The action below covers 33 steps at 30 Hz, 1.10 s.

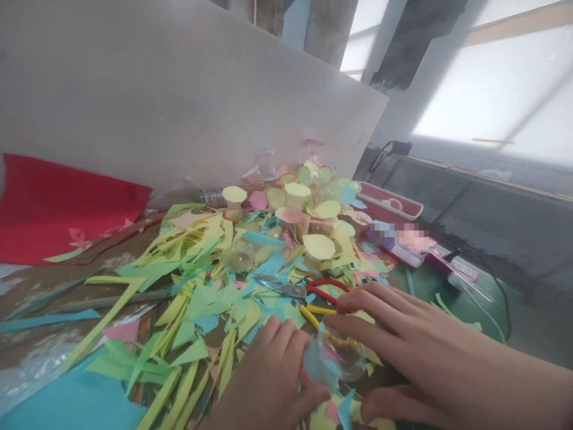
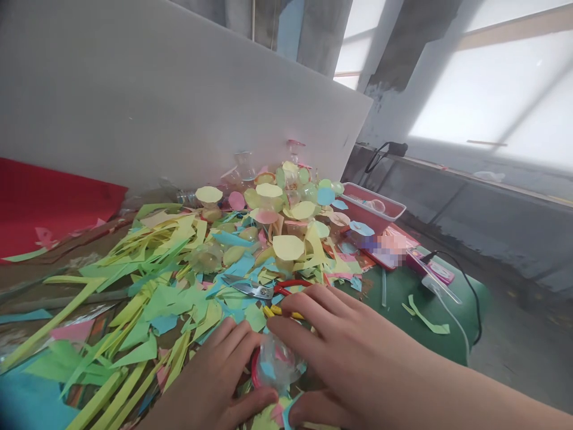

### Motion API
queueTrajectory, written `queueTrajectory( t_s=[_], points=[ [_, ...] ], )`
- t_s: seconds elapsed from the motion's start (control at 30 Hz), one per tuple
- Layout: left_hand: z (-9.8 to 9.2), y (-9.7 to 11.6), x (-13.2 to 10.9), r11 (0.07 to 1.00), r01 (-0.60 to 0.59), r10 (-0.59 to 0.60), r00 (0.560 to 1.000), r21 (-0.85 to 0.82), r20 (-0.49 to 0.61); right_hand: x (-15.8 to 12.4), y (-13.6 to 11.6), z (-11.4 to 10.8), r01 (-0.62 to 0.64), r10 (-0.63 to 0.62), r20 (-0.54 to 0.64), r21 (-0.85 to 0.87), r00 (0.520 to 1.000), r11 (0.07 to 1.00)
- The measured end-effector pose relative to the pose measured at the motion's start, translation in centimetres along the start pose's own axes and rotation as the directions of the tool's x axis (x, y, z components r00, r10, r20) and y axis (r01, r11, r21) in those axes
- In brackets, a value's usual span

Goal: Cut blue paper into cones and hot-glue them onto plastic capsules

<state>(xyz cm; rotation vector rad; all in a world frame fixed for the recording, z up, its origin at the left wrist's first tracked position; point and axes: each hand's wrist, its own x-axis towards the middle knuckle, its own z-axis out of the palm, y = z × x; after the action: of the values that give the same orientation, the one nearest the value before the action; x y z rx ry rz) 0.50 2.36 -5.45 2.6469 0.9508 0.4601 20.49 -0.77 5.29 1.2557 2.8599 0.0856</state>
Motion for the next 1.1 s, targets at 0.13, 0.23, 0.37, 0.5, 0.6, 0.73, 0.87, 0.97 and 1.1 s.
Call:
queueTrajectory(
  t_s=[0.13, 0.23, 0.37, 0.5, 0.6, 0.73, 0.87, 0.97, 1.1],
  points=[
    [0.4, -0.3, -0.1, 0.997, -0.069, 0.071, 0.995, 0.039, -0.075, -0.6, 0.4, 0.7, 0.0, 0.0, -0.014, -0.044, 1.0, 0.999],
    [0.7, -0.5, 0.0, 0.995, -0.082, 0.087, 0.988, 0.049, -0.125, -0.7, 0.7, 1.5, 0.018, -0.019, -0.017, -0.032, 1.0, 0.999],
    [1.0, -0.7, 0.0, 0.992, -0.108, 0.115, 0.982, 0.058, -0.151, -0.4, 0.8, 2.1, 0.048, -0.051, -0.079, -0.047, 0.996, 0.998],
    [1.0, -0.8, -0.1, 0.992, -0.111, 0.121, 0.974, 0.06, -0.191, -0.2, 0.4, 2.0, 0.056, -0.058, -0.027, -0.059, 0.998, 0.997],
    [0.9, -0.8, -0.2, 0.992, -0.112, 0.121, 0.976, 0.062, -0.181, -0.2, 0.2, 1.9, 0.06, -0.06, 0.013, -0.034, 0.998, 0.998],
    [0.8, -0.7, -0.1, 0.992, -0.111, 0.119, 0.981, 0.059, -0.156, -0.4, 0.2, 2.0, 0.057, -0.056, 0.038, -0.013, 0.998, 0.998],
    [0.9, -0.7, -0.1, 0.993, -0.104, 0.112, 0.978, 0.055, -0.175, -0.5, 0.1, 2.0, 0.044, -0.044, 0.026, 0.001, 0.999, 0.999],
    [0.9, -0.7, -0.2, 0.995, -0.094, 0.1, 0.98, 0.042, -0.173, -0.4, 0.0, 1.9, 0.03, -0.031, 0.031, 0.029, 0.999, 0.999],
    [0.9, -0.7, -0.2, 0.995, -0.086, 0.093, 0.984, 0.058, -0.15, -0.3, -0.3, 1.4, 0.007, -0.009, 0.034, 0.07, 0.999, 0.998]
  ],
)
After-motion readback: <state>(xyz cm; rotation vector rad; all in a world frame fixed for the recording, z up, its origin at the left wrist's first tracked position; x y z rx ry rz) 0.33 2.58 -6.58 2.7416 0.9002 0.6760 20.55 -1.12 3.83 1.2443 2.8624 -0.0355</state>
